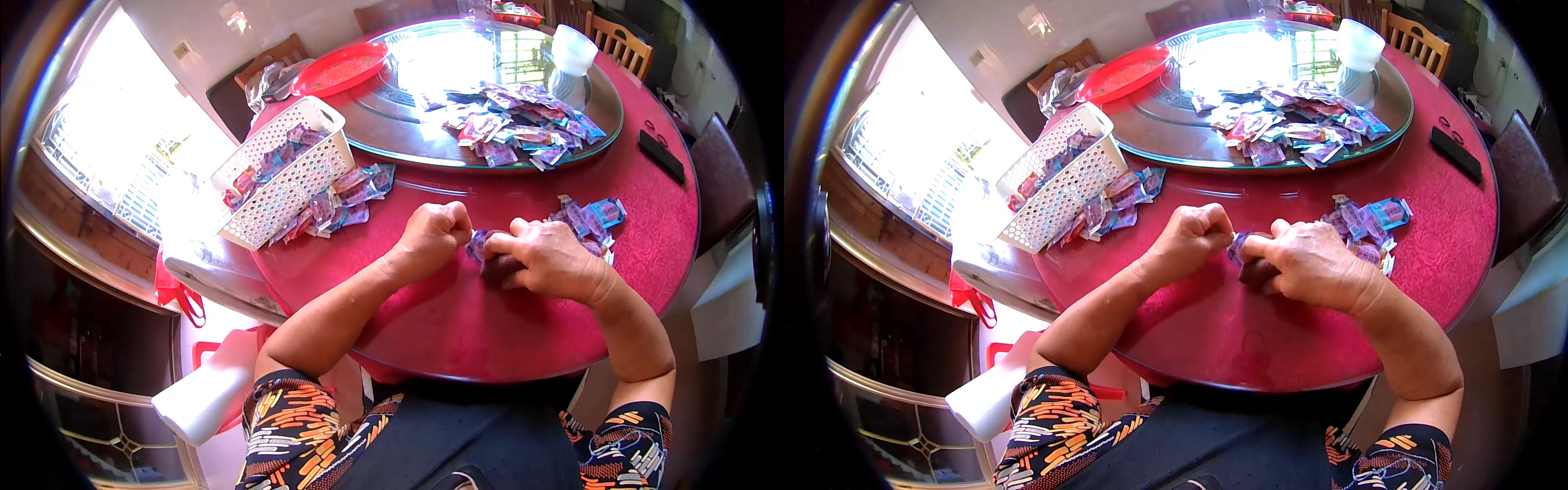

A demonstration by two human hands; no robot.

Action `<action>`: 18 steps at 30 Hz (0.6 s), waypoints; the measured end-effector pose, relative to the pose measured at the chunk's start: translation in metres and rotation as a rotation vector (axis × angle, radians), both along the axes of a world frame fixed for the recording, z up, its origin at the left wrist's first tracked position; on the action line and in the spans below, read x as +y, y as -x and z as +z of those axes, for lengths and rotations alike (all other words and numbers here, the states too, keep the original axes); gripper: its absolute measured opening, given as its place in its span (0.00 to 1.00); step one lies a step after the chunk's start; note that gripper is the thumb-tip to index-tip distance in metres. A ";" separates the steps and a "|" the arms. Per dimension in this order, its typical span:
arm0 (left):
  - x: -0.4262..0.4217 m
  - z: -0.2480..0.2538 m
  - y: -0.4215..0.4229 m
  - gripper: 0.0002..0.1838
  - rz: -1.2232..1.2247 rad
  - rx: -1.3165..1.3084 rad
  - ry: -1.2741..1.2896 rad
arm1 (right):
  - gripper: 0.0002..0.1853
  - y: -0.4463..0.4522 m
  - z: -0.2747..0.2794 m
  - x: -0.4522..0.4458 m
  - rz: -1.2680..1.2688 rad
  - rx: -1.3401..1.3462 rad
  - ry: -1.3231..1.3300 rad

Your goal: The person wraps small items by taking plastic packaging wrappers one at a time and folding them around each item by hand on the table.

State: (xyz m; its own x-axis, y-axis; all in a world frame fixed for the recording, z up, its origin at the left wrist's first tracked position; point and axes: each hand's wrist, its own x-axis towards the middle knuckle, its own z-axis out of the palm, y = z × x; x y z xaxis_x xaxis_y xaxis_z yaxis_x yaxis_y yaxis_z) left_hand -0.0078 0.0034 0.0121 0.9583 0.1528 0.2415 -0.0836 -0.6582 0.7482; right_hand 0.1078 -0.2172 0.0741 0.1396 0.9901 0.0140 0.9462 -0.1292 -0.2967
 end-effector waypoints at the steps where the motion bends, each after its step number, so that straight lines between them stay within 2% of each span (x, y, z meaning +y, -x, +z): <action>1: 0.000 -0.001 0.000 0.04 0.009 0.002 -0.005 | 0.26 -0.002 0.000 -0.001 -0.011 -0.001 0.004; 9: -0.003 -0.002 0.000 0.05 0.021 -0.063 -0.096 | 0.25 -0.008 0.000 -0.002 -0.022 0.028 0.011; 18: -0.006 -0.001 0.001 0.03 -0.003 -0.049 -0.009 | 0.24 -0.010 -0.001 -0.003 -0.005 0.057 -0.024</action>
State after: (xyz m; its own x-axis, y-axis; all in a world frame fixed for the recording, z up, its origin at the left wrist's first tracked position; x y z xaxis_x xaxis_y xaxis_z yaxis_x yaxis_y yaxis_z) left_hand -0.0086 -0.0027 0.0106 0.9457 0.1472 0.2899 -0.1224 -0.6647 0.7370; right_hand 0.1177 -0.2199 0.0733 0.1458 0.9889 0.0300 0.9269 -0.1260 -0.3536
